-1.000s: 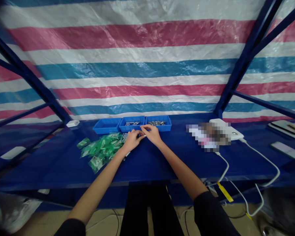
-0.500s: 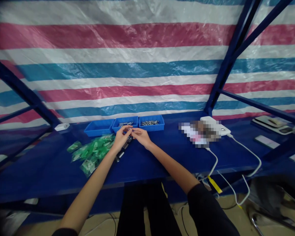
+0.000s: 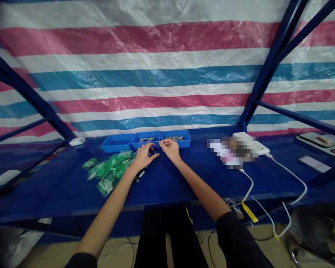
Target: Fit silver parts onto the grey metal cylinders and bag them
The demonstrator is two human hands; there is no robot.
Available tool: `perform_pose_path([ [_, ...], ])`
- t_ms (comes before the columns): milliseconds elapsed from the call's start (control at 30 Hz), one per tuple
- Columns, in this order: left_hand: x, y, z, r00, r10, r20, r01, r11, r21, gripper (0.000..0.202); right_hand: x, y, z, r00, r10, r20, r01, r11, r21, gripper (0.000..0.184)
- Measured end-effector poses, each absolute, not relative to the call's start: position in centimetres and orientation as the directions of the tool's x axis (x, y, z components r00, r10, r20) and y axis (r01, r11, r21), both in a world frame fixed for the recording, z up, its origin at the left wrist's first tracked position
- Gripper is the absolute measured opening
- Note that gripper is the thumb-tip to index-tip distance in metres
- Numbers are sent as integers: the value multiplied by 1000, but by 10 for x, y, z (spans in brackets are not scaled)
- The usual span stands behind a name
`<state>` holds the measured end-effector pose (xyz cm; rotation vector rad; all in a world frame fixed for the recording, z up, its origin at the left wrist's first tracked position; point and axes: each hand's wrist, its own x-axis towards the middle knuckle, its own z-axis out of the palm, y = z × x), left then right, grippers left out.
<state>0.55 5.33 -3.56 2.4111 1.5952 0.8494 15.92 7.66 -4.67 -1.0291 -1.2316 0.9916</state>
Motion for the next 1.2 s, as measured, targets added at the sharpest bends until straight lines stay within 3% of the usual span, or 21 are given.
perform_pose_path([
  [100,3,52,-36,334,885,323,869,-422,258,29,164,76,-39,37,968,248,-85,250,-964,33],
  [233,5,51,-36,371,881,294,871,-440,218,17,163,71,-30,-113,926,360,-256,323,-911,51],
  [333,6,50,-36,362,882,301,875,-433,217,14,162,68,-31,-155,925,346,-208,312,-927,40],
  [500,8,50,-33,342,901,266,848,-418,325,13,164,71,-42,-155,949,276,65,288,-955,24],
  [633,8,51,-29,301,915,268,802,-395,447,22,165,72,-50,-228,919,322,244,374,-895,23],
  [733,5,51,-28,280,921,270,798,-380,467,23,166,71,-53,-324,879,350,317,449,-835,20],
  [933,2,54,-36,335,903,269,831,-418,367,22,173,74,-57,-466,803,373,377,561,-737,19],
  [1067,2,55,-37,351,890,289,797,-446,407,20,173,77,-61,-424,823,379,363,537,-761,17],
  [1200,3,57,-32,289,896,338,718,-436,543,20,168,78,-59,-309,863,399,176,465,-868,16],
])
